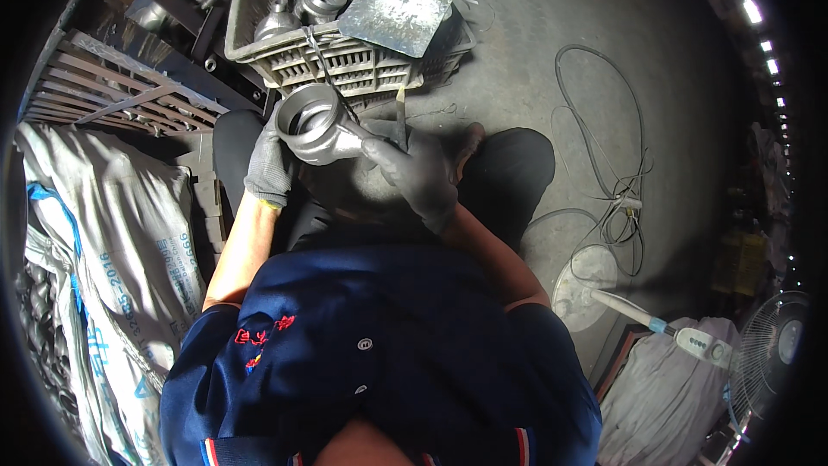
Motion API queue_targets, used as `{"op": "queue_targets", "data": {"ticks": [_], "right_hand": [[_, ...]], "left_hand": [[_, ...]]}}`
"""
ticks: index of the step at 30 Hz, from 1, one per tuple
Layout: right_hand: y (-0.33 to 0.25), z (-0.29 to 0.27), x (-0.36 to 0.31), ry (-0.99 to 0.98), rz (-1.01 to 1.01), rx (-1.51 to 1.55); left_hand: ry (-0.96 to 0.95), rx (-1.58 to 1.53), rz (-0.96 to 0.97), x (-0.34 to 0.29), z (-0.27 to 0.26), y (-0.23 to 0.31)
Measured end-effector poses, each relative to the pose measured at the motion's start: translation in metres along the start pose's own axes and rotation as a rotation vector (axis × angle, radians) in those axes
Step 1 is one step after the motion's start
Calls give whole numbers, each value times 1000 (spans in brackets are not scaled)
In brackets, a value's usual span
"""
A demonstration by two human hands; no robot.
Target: Deburring and inspecting curved metal fabrication parts using a hand scraper tool.
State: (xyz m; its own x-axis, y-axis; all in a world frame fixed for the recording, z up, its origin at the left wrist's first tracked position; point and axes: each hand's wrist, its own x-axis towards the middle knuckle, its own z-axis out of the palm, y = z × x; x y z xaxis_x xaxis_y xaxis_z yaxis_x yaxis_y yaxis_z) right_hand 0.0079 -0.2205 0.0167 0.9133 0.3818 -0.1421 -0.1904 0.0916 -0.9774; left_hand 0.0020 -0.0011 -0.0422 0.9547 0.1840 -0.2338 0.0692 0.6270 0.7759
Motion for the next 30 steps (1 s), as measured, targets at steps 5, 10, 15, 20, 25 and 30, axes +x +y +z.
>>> {"op": "queue_targets", "data": {"ticks": [5, 10, 15, 20, 25, 30], "right_hand": [[-3, -1, 3, 55, 112, 96], [-5, -4, 15, 7, -179, -214], [-24, -10, 22, -41, -279, -418], [-45, -12, 26, -114, -287, -635], [-50, -10, 31, -283, -295, -701], [-44, -10, 14, -179, -324, -556]], "left_hand": [[-57, -111, -82, -8, 14, 6], [-60, 114, -65, -14, 10, 7], [94, 294, 54, -24, 14, 19], [-149, 683, 12, -51, 43, 51], [-412, 584, -257, -46, 48, 30], [-225, 342, -216, -52, 59, 28]]}}
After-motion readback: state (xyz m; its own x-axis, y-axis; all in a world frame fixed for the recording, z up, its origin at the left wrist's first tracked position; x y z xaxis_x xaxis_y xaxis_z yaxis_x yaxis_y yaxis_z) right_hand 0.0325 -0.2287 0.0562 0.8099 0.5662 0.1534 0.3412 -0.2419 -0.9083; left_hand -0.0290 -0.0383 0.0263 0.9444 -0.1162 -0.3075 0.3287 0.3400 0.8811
